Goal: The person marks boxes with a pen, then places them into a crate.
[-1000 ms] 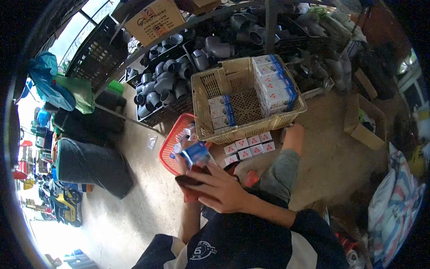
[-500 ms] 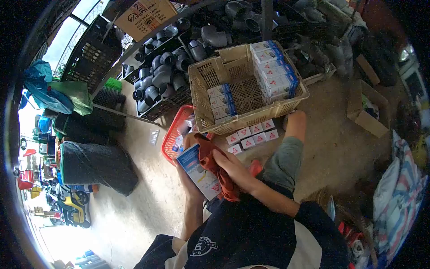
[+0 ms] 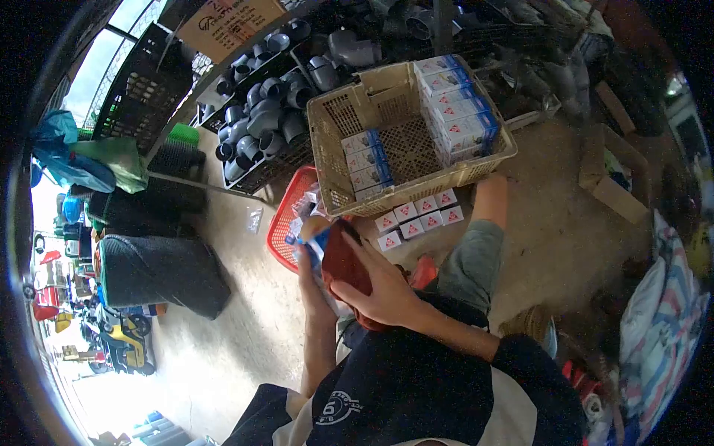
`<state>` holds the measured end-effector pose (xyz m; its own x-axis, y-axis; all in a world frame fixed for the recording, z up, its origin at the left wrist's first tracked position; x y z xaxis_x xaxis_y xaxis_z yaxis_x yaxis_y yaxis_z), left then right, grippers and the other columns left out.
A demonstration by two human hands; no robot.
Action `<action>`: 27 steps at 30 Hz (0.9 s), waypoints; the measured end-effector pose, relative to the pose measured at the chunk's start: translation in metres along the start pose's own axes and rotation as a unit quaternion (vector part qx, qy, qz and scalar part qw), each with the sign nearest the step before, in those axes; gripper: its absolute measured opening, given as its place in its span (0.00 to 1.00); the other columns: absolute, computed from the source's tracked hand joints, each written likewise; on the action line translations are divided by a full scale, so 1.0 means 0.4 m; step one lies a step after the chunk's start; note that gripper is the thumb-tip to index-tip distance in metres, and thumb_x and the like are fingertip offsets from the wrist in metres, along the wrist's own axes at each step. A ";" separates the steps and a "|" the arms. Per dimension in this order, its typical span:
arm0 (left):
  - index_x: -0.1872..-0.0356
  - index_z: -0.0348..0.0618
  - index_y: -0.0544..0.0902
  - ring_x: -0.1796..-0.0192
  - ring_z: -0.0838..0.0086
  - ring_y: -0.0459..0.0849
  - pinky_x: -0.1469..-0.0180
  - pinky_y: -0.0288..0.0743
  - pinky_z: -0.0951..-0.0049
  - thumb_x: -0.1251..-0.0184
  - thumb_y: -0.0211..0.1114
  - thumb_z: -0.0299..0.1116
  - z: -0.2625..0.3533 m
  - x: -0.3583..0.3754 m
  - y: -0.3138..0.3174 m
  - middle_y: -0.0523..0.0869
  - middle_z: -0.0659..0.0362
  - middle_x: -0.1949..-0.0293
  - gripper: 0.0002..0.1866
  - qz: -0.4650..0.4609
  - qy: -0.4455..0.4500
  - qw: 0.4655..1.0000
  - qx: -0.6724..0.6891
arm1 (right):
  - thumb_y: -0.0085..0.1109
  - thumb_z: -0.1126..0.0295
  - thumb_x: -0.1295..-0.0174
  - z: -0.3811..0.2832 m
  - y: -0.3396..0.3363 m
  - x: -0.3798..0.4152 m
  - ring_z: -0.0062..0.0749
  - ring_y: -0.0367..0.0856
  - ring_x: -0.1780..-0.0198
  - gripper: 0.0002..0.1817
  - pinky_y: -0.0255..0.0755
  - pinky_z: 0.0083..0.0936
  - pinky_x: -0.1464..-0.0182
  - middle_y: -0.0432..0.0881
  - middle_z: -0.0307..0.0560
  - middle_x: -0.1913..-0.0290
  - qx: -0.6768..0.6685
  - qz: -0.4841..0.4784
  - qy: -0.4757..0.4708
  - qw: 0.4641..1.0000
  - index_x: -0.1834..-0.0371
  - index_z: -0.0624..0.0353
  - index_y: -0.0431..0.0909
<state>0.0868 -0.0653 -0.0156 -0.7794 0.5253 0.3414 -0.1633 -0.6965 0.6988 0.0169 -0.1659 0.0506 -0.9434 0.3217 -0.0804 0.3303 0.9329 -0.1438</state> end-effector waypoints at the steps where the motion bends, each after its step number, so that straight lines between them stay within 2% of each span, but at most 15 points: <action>1: 0.28 0.40 0.67 0.34 0.68 0.78 0.30 0.70 0.65 0.22 0.56 0.52 -0.018 0.011 0.005 0.78 0.54 0.35 0.32 0.001 0.001 0.999 -0.053 | 0.59 0.59 0.32 0.009 -0.011 -0.019 0.55 0.73 0.32 0.37 0.67 0.38 0.33 0.71 0.67 0.34 -0.036 0.029 0.013 0.999 0.24 0.66 0.59; 2: 0.27 0.40 0.66 0.33 0.68 0.77 0.30 0.69 0.65 0.22 0.57 0.52 -0.029 0.024 0.008 0.77 0.54 0.34 0.33 0.002 0.004 0.994 -0.105 | 0.59 0.59 0.31 0.017 -0.025 -0.039 0.56 0.74 0.33 0.36 0.67 0.39 0.33 0.71 0.67 0.34 -0.073 0.056 0.025 0.995 0.25 0.66 0.60; 3: 0.25 0.40 0.64 0.32 0.68 0.76 0.29 0.67 0.65 0.22 0.57 0.51 -0.035 0.057 0.022 0.76 0.55 0.32 0.34 0.036 -0.040 0.984 -0.171 | 0.56 0.60 0.30 0.010 -0.051 -0.063 0.58 0.75 0.34 0.33 0.68 0.39 0.35 0.71 0.68 0.34 -0.096 0.074 0.060 0.991 0.26 0.67 0.62; 6: 0.26 0.40 0.66 0.33 0.68 0.77 0.30 0.69 0.66 0.21 0.54 0.52 -0.033 0.060 -0.003 0.76 0.55 0.33 0.32 0.070 -0.027 0.988 -0.132 | 0.52 0.61 0.28 -0.012 -0.045 -0.075 0.60 0.74 0.34 0.30 0.68 0.41 0.35 0.71 0.69 0.34 -0.046 0.045 0.023 0.998 0.28 0.66 0.63; 8: 0.26 0.42 0.66 0.33 0.64 0.77 0.30 0.71 0.62 0.19 0.47 0.55 -0.005 0.009 0.018 0.77 0.54 0.33 0.32 0.016 0.017 0.998 -0.064 | 0.51 0.61 0.27 0.023 -0.009 -0.038 0.61 0.74 0.35 0.29 0.67 0.42 0.34 0.70 0.69 0.33 -0.026 0.012 0.001 1.000 0.28 0.66 0.64; 9: 0.32 0.42 0.73 0.39 0.64 0.82 0.34 0.75 0.61 0.19 0.46 0.57 0.007 0.008 0.002 0.82 0.53 0.39 0.31 0.063 -0.001 0.998 -0.019 | 0.51 0.60 0.27 0.022 0.003 -0.021 0.61 0.74 0.35 0.29 0.66 0.43 0.33 0.70 0.69 0.32 -0.010 -0.013 0.000 1.000 0.28 0.66 0.65; 13: 0.41 0.43 0.79 0.47 0.65 0.86 0.39 0.80 0.63 0.21 0.46 0.61 0.011 -0.039 -0.045 0.87 0.55 0.47 0.31 0.057 -0.004 0.996 0.073 | 0.53 0.60 0.28 0.016 -0.001 0.001 0.61 0.74 0.35 0.30 0.67 0.40 0.32 0.68 0.69 0.30 0.029 -0.085 -0.021 0.996 0.27 0.64 0.64; 14: 0.40 0.43 0.78 0.46 0.65 0.86 0.38 0.79 0.62 0.21 0.47 0.61 0.005 -0.042 -0.046 0.86 0.55 0.46 0.31 0.053 -0.012 0.995 0.082 | 0.54 0.60 0.28 0.005 -0.004 0.000 0.60 0.74 0.35 0.30 0.67 0.40 0.32 0.67 0.69 0.30 0.026 -0.099 -0.024 0.994 0.27 0.64 0.64; 16: 0.38 0.44 0.77 0.44 0.64 0.85 0.37 0.79 0.61 0.22 0.48 0.61 -0.006 -0.051 -0.028 0.85 0.54 0.43 0.31 0.041 -0.024 0.993 0.103 | 0.55 0.60 0.29 0.002 -0.027 -0.007 0.61 0.73 0.34 0.30 0.65 0.42 0.31 0.67 0.68 0.29 0.074 -0.052 -0.037 0.995 0.28 0.65 0.66; 17: 0.34 0.45 0.74 0.38 0.63 0.81 0.33 0.75 0.57 0.22 0.50 0.61 -0.019 -0.054 -0.028 0.82 0.54 0.38 0.32 0.042 -0.015 0.994 0.099 | 0.56 0.60 0.30 0.002 -0.036 -0.012 0.62 0.72 0.33 0.30 0.64 0.42 0.30 0.67 0.67 0.29 0.099 -0.029 -0.044 0.994 0.29 0.66 0.67; 20: 0.31 0.49 0.72 0.33 0.63 0.78 0.30 0.71 0.57 0.22 0.54 0.57 -0.088 -0.023 0.033 0.80 0.56 0.35 0.29 0.060 -0.064 0.991 0.105 | 0.57 0.61 0.31 -0.024 -0.080 -0.030 0.65 0.67 0.30 0.29 0.61 0.45 0.28 0.65 0.64 0.27 0.161 0.130 -0.122 0.971 0.32 0.67 0.70; 21: 0.31 0.49 0.73 0.32 0.63 0.76 0.29 0.70 0.57 0.23 0.55 0.55 -0.081 -0.002 0.080 0.80 0.56 0.35 0.28 0.051 -0.060 0.993 0.085 | 0.60 0.62 0.34 -0.031 -0.081 -0.033 0.65 0.62 0.27 0.29 0.57 0.50 0.27 0.63 0.60 0.25 0.166 0.128 -0.134 0.969 0.33 0.68 0.71; 23: 0.32 0.49 0.74 0.32 0.63 0.77 0.29 0.70 0.57 0.24 0.57 0.56 -0.083 -0.027 0.048 0.79 0.57 0.34 0.28 0.048 -0.038 0.998 0.030 | 0.63 0.63 0.37 -0.046 -0.054 -0.025 0.64 0.60 0.26 0.31 0.57 0.53 0.27 0.62 0.57 0.24 0.254 0.074 -0.163 0.950 0.32 0.66 0.71; 25: 0.34 0.49 0.76 0.36 0.61 0.80 0.31 0.73 0.58 0.25 0.58 0.57 -0.094 -0.067 0.027 0.82 0.57 0.37 0.29 -0.003 -0.013 0.998 0.067 | 0.68 0.63 0.43 -0.053 -0.027 -0.002 0.64 0.56 0.23 0.35 0.55 0.58 0.26 0.61 0.51 0.22 0.300 0.039 -0.186 0.935 0.31 0.60 0.71; 27: 0.32 0.47 0.72 0.41 0.64 0.82 0.39 0.79 0.62 0.22 0.58 0.49 -0.108 -0.084 0.028 0.81 0.54 0.39 0.26 -0.149 -0.086 0.960 0.219 | 0.69 0.63 0.45 -0.029 0.018 0.033 0.65 0.54 0.23 0.36 0.53 0.59 0.25 0.59 0.49 0.21 0.286 -0.044 -0.198 0.937 0.31 0.57 0.72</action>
<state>0.0851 -0.1118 -0.0461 -0.6203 0.7686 0.1567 -0.0648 -0.2493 0.9662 0.0064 -0.1530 0.0600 -0.9207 0.0563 -0.3861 0.3192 0.6778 -0.6624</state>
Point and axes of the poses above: each hand's wrist, its own x-axis away from the middle knuckle, its own y-axis out of the palm, z = x × y, the point moved 10 cm from there along -x, towards the middle knuckle
